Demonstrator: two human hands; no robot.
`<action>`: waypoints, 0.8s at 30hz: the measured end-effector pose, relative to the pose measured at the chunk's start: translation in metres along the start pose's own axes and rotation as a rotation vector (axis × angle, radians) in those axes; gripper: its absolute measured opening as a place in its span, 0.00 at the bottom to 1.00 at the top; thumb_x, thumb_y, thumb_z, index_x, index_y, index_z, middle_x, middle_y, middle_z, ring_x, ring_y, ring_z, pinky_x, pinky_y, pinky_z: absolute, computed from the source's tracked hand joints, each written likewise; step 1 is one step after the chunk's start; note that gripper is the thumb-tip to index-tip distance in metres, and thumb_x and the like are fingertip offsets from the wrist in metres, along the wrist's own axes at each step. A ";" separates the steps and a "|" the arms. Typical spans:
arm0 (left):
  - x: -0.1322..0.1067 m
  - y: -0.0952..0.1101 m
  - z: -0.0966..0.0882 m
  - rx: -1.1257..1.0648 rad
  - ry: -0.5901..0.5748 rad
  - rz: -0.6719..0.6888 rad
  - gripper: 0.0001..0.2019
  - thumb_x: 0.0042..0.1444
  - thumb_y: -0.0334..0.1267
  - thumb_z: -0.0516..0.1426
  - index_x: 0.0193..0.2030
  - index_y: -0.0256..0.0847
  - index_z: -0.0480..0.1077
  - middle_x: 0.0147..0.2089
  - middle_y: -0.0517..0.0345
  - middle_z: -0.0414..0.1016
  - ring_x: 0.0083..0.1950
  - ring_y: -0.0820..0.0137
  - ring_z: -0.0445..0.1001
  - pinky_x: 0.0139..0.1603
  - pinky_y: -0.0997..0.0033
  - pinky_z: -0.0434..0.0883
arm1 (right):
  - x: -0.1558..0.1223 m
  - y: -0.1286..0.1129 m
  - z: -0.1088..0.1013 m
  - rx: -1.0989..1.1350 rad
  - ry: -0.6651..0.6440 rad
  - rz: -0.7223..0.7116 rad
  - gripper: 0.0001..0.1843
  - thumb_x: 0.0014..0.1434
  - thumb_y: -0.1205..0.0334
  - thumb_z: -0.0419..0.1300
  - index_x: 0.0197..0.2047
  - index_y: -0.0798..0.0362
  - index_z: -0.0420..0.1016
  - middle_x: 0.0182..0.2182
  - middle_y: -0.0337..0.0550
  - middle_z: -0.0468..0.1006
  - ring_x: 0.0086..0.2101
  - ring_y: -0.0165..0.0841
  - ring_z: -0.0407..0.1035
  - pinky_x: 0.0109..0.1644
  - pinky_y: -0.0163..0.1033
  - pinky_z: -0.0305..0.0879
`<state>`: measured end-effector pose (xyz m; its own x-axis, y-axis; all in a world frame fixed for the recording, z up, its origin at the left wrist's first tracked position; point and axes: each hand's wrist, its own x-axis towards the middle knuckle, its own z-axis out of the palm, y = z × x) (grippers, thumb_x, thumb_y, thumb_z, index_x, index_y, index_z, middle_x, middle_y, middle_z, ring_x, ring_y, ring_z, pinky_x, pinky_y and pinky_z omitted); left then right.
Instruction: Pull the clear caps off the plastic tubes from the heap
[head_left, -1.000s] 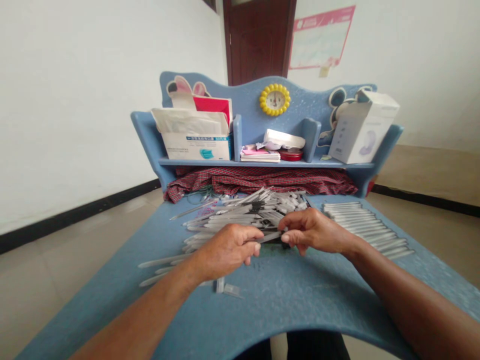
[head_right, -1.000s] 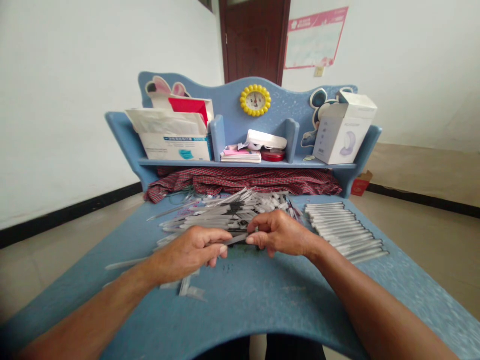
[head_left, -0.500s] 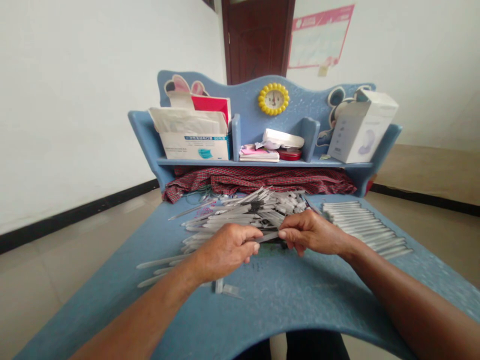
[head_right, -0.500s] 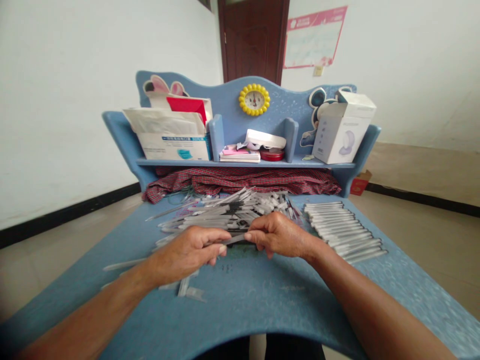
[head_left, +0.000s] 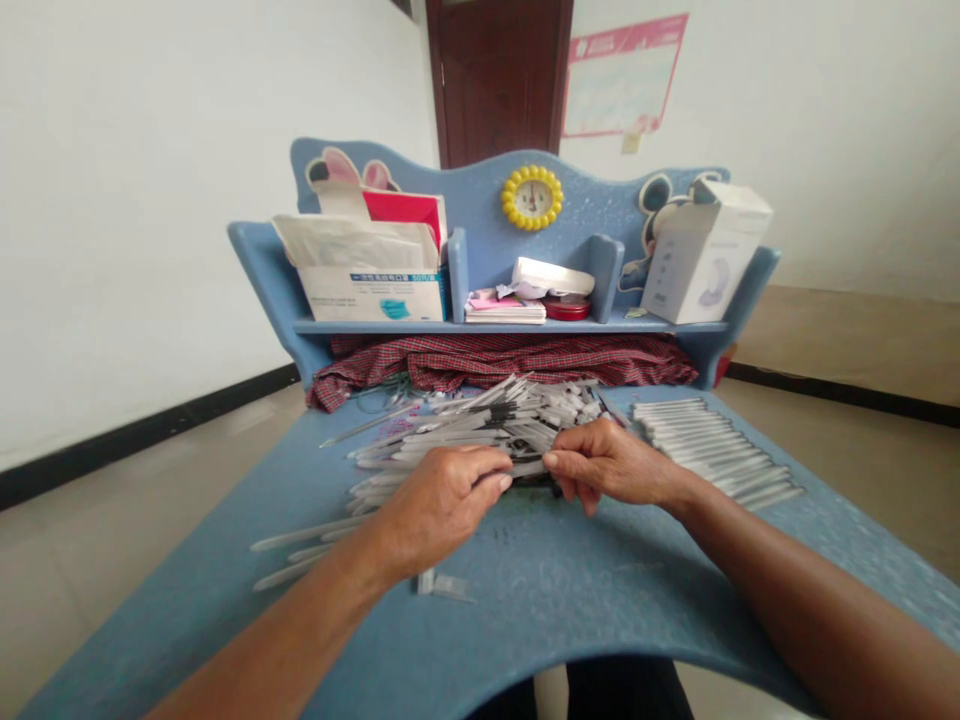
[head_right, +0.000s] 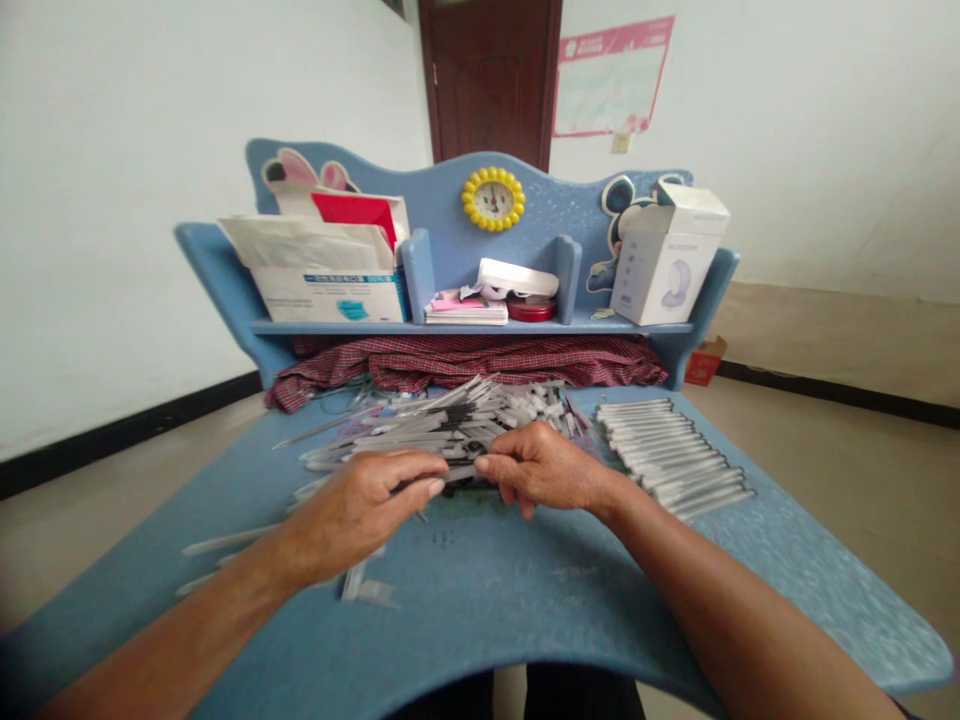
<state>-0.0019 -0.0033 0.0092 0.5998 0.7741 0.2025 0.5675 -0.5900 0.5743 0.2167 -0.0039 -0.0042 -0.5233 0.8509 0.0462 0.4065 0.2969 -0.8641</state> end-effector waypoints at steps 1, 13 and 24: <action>0.000 0.000 0.000 0.041 -0.002 0.016 0.11 0.56 0.38 0.50 0.37 0.41 0.74 0.36 0.57 0.76 0.38 0.68 0.72 0.43 0.71 0.64 | 0.000 0.001 0.000 0.005 -0.003 -0.002 0.24 0.58 0.44 0.53 0.22 0.56 0.65 0.17 0.35 0.68 0.15 0.22 0.64 0.19 0.27 0.58; 0.001 0.000 -0.002 0.236 -0.026 0.099 0.07 0.55 0.35 0.52 0.32 0.38 0.71 0.29 0.59 0.71 0.31 0.72 0.69 0.34 0.74 0.62 | 0.001 0.000 0.004 0.035 -0.005 0.025 0.24 0.56 0.43 0.54 0.22 0.56 0.64 0.17 0.36 0.69 0.14 0.23 0.64 0.17 0.28 0.57; 0.006 -0.015 -0.012 -0.443 0.477 -0.211 0.05 0.52 0.36 0.55 0.33 0.37 0.64 0.28 0.58 0.75 0.30 0.68 0.77 0.32 0.71 0.69 | -0.007 -0.022 0.040 -0.547 -0.168 -0.251 0.13 0.61 0.55 0.52 0.32 0.54 0.72 0.23 0.39 0.72 0.25 0.27 0.66 0.27 0.31 0.56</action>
<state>-0.0139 0.0130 0.0110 0.1298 0.9384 0.3201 0.2996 -0.3449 0.8895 0.1815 -0.0334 -0.0050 -0.7456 0.6594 0.0966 0.5568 0.6959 -0.4535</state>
